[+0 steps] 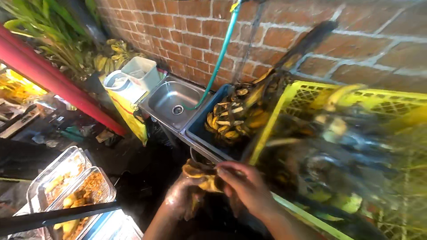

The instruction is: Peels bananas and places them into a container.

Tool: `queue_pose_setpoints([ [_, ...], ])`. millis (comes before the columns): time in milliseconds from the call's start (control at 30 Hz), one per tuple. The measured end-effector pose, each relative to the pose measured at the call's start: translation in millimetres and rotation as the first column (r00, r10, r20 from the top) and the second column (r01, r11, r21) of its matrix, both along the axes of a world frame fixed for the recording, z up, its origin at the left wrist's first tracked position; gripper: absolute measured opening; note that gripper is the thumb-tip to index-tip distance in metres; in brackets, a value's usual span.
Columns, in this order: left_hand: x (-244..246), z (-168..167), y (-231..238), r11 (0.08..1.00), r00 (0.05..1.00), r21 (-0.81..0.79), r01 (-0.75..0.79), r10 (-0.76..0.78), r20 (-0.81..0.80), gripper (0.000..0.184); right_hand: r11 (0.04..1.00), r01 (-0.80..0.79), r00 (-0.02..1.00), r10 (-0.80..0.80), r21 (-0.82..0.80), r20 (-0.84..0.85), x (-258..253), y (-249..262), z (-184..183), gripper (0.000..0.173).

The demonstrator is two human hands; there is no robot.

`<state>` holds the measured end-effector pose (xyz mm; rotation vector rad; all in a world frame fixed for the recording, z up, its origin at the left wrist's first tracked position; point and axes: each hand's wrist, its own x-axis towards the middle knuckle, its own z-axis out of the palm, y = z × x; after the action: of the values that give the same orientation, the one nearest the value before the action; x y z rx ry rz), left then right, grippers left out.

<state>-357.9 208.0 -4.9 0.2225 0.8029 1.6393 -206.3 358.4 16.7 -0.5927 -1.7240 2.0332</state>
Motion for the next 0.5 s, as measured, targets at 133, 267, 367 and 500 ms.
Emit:
queue_pose_setpoints([
  [133,12,3,-9,0.988,0.99,0.087,0.129,-0.123,-0.068,0.033,0.999,0.033,0.995,-0.029,0.037,-0.098,32,5,7,0.018],
  [267,21,11,9,0.892,0.881,0.063,0.448,-0.428,-0.198,0.034,0.972,0.124,0.961,-0.067,0.198,-0.269,89,19,23,0.014],
  [367,32,21,36,0.741,0.71,-0.003,0.671,-0.645,-0.282,0.033,0.949,0.258,0.933,-0.195,0.183,-0.302,149,24,30,0.013],
  [500,64,42,77,0.587,0.506,-0.11,0.802,-0.765,-0.399,0.038,0.878,0.466,0.862,-0.425,0.105,-0.276,243,9,26,0.012],
])
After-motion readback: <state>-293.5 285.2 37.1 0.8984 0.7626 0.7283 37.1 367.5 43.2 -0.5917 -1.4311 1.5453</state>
